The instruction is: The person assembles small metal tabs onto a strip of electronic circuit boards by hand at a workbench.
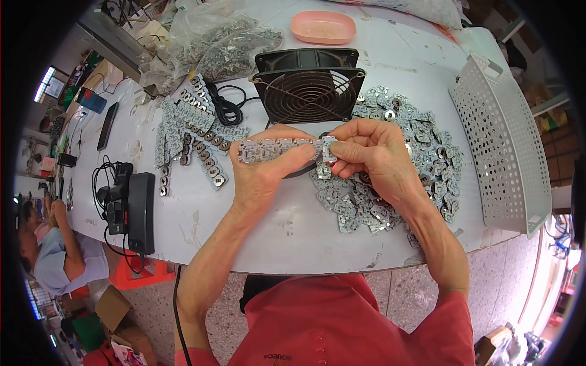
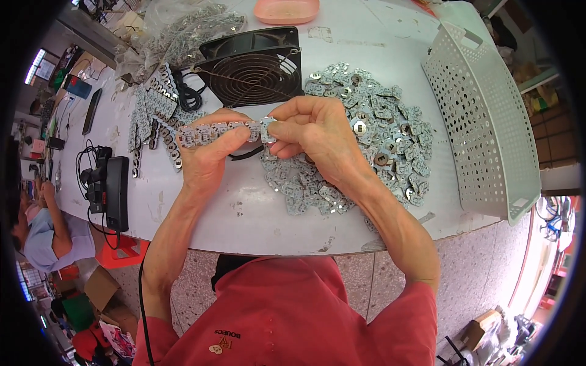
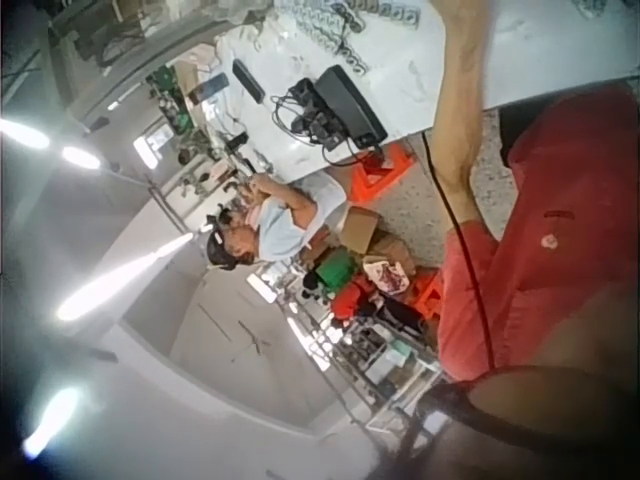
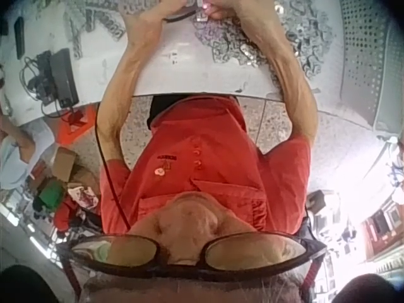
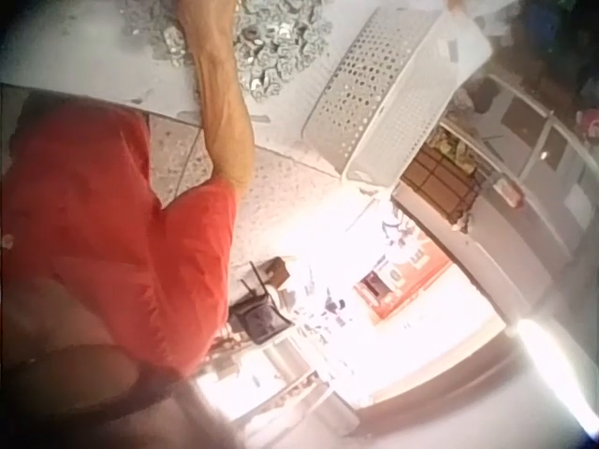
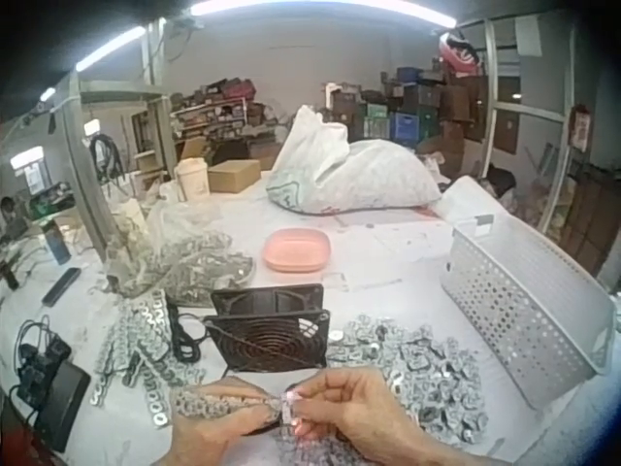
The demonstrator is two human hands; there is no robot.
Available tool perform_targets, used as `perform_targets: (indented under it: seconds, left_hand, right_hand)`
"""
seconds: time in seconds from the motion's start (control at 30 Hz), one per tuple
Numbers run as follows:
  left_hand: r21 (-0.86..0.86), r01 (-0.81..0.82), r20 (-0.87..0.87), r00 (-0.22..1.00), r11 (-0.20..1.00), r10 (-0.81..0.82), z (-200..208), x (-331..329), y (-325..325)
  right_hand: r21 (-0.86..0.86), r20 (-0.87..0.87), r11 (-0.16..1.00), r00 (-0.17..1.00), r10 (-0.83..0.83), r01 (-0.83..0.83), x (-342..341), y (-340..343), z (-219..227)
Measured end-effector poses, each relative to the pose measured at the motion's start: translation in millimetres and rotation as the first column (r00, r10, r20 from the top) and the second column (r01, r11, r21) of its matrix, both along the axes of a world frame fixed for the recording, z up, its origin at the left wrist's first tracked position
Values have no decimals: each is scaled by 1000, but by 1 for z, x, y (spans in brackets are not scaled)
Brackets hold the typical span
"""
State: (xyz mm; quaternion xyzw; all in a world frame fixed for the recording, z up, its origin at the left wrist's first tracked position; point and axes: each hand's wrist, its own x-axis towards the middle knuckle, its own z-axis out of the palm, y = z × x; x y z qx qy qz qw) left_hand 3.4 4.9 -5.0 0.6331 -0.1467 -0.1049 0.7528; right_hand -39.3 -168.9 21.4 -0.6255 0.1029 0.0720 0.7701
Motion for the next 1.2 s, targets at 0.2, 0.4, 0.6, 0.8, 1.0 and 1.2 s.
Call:
perform_targets:
  seconds: [0.2,0.4,0.6,0.8,1.0,1.2]
  left_hand:
    - [-12,35,49,998,999,-34,2,-4,1]
    - [3,47,99,994,999,-47,6,-6,0]
    - [33,2,72,997,999,-4,12,-9,-6]
    - [220,42,118,991,975,-70,19,-11,-21]
    - [267,69,94,991,961,-97,32,-13,-40]
    - [287,106,98,986,952,-139,30,-13,-50]
  right_hand:
    - [-7,-2,1000,1000,12,-12,-2,-2,1]
    - [-36,10,999,1000,21,-21,-5,-2,2]
    - [-77,64,997,998,21,-16,-9,-10,9]
    - [-141,92,989,995,45,-31,-15,-22,12]
    - [-201,183,979,983,14,23,-14,-40,17]
    - [-89,219,954,940,-263,287,-10,-72,23]
